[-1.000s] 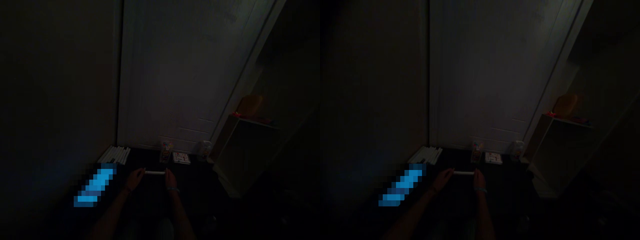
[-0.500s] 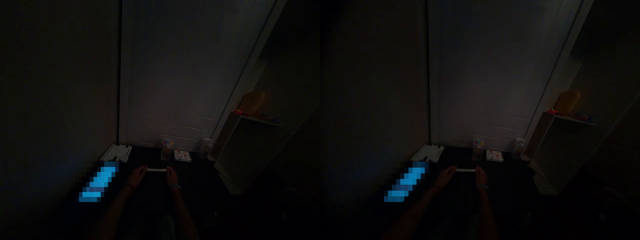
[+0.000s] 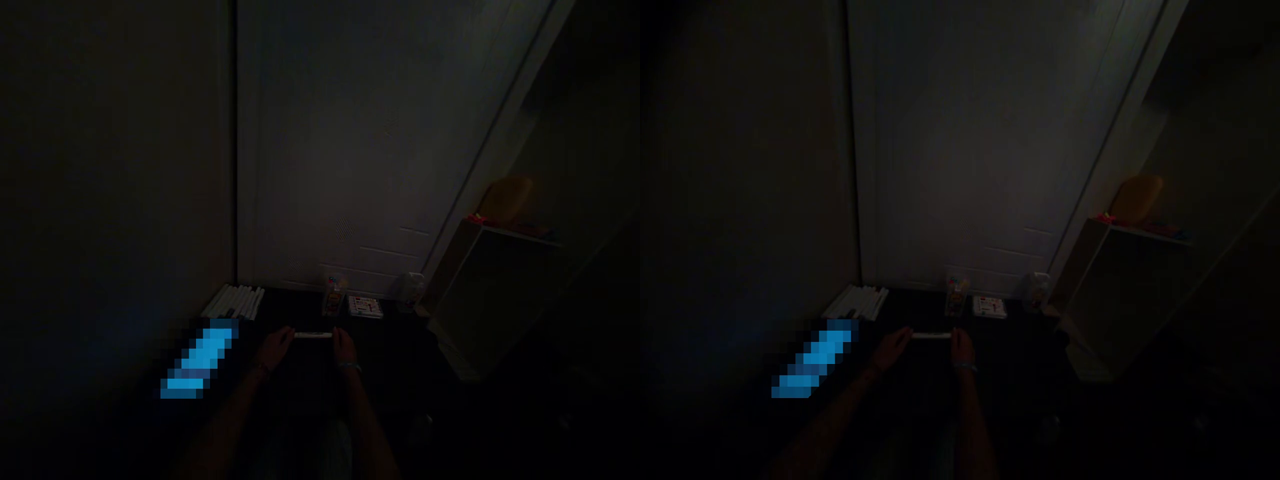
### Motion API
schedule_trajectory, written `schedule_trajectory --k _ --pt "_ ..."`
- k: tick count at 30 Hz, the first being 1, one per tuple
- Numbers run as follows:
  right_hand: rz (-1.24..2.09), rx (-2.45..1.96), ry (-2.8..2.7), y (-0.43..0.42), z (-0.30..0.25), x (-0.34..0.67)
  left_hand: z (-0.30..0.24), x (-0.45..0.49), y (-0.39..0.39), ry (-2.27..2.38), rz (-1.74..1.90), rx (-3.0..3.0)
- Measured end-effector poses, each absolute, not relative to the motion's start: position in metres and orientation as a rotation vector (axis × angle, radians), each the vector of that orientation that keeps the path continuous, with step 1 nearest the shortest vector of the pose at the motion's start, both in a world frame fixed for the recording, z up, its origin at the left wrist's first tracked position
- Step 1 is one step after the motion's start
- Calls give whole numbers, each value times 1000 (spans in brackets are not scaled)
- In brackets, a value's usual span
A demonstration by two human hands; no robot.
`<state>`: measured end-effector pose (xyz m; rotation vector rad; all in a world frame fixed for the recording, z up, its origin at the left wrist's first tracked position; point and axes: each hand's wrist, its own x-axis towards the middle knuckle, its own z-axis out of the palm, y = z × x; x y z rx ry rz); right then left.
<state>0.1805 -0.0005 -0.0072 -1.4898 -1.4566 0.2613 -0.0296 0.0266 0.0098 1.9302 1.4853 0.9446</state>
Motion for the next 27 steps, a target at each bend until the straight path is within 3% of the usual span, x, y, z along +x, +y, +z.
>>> schedule_trajectory --k 27 --pt "395 -1433 -1412 2 -7 177 14 -30 18 1468 923 2050"
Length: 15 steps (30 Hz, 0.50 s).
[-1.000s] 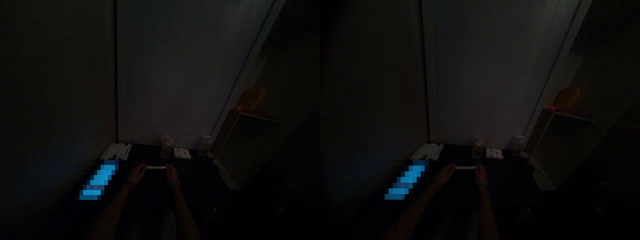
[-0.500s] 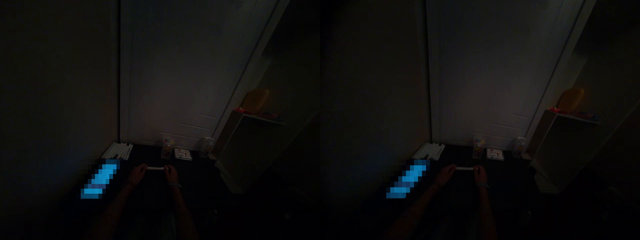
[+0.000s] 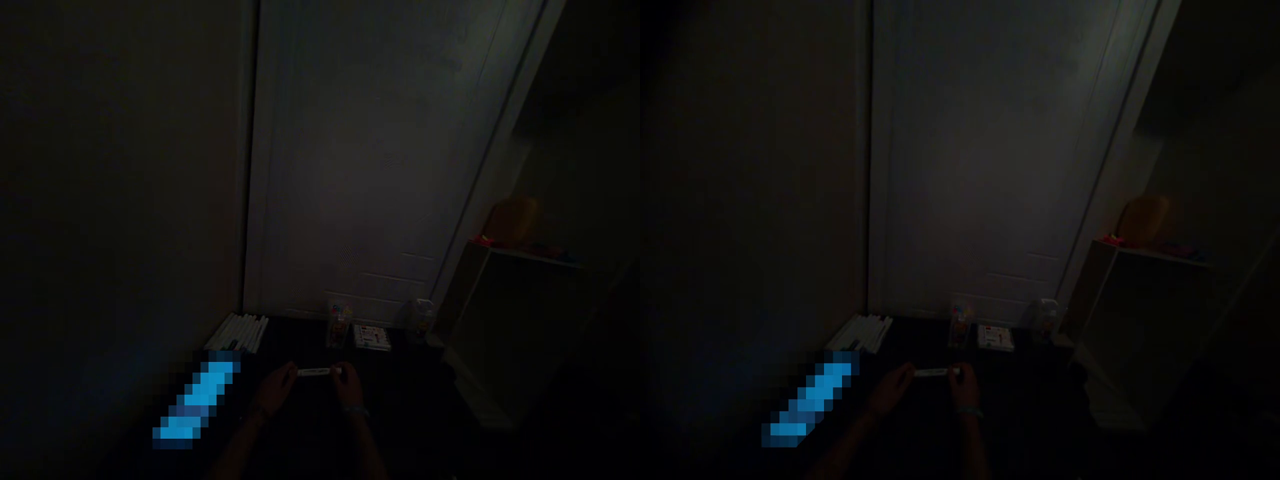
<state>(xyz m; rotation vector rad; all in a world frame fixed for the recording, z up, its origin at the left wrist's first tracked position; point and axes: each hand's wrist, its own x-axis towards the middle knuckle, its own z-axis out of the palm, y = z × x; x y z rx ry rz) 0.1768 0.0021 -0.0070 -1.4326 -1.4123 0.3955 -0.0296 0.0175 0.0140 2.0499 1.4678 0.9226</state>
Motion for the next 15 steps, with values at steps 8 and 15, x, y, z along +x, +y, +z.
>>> schedule_trajectory --k 8,15 --pt "333 -1405 -1440 -3 -7 178 11 -31 19 1515 851 2091" --pt "325 -1420 -1432 -2 -9 179 10 -31 18 1500 828 2123"
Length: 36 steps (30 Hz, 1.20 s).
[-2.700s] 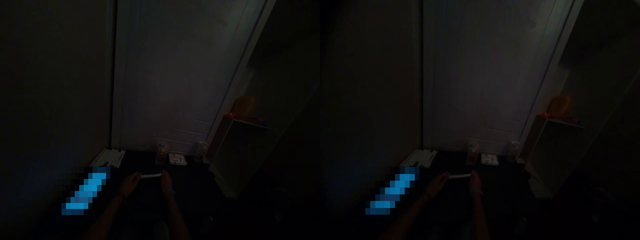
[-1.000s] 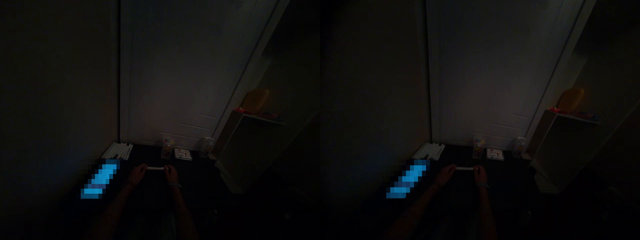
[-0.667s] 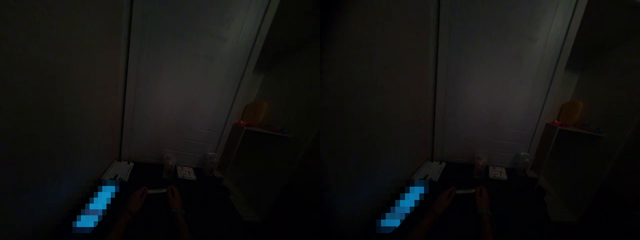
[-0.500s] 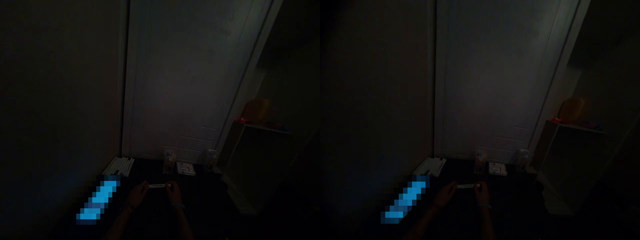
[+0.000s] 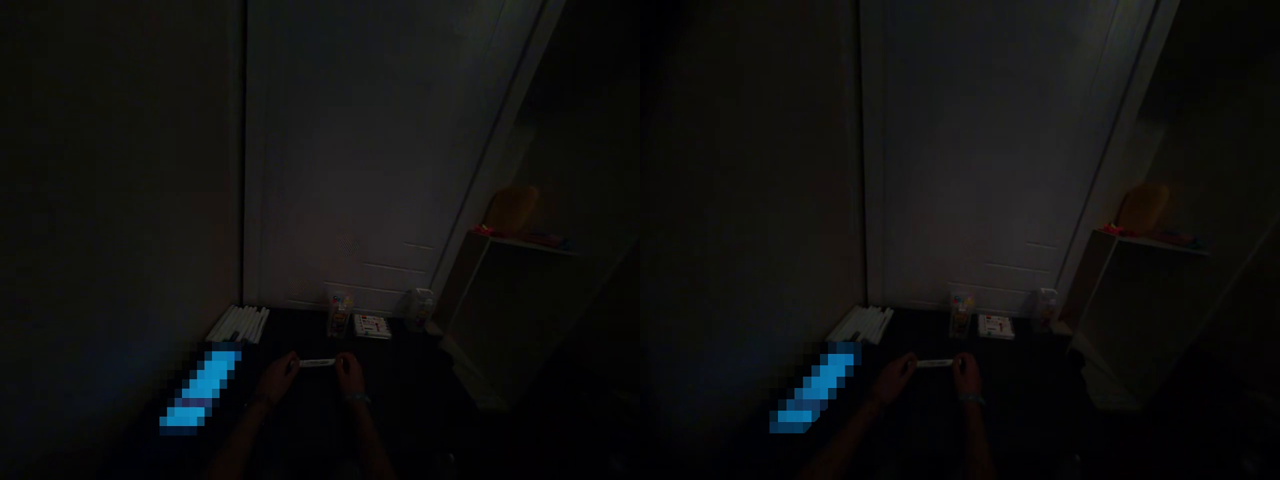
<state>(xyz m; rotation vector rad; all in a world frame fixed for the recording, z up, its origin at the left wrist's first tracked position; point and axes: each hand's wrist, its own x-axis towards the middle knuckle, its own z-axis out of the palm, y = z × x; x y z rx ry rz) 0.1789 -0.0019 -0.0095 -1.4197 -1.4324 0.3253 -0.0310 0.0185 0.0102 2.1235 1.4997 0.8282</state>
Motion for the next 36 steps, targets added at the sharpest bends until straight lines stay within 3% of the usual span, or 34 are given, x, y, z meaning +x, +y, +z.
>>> schedule_trajectory --k 36 --pt "414 -1434 -1365 -1 -7 181 17 -28 14 1566 780 2114"
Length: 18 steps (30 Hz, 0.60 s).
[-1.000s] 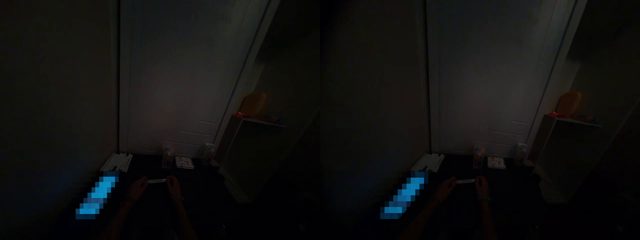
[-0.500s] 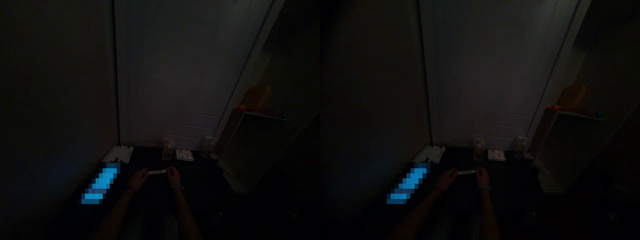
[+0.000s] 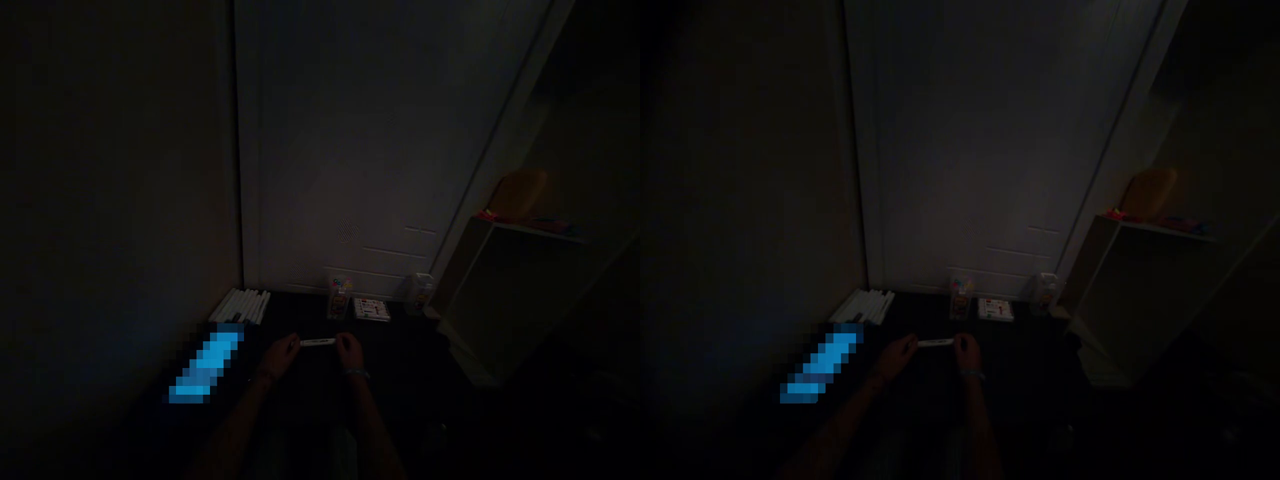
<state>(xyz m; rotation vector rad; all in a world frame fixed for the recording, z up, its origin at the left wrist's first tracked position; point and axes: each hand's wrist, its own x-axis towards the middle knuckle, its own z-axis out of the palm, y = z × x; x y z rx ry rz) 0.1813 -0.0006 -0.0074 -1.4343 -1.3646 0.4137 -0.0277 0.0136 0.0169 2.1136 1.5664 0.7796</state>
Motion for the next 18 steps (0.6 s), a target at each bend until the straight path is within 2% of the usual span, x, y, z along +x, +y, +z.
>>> schedule_trajectory --k 18 --pt "458 -1368 -1416 -2 -4 183 14 -28 17 1573 737 2118"
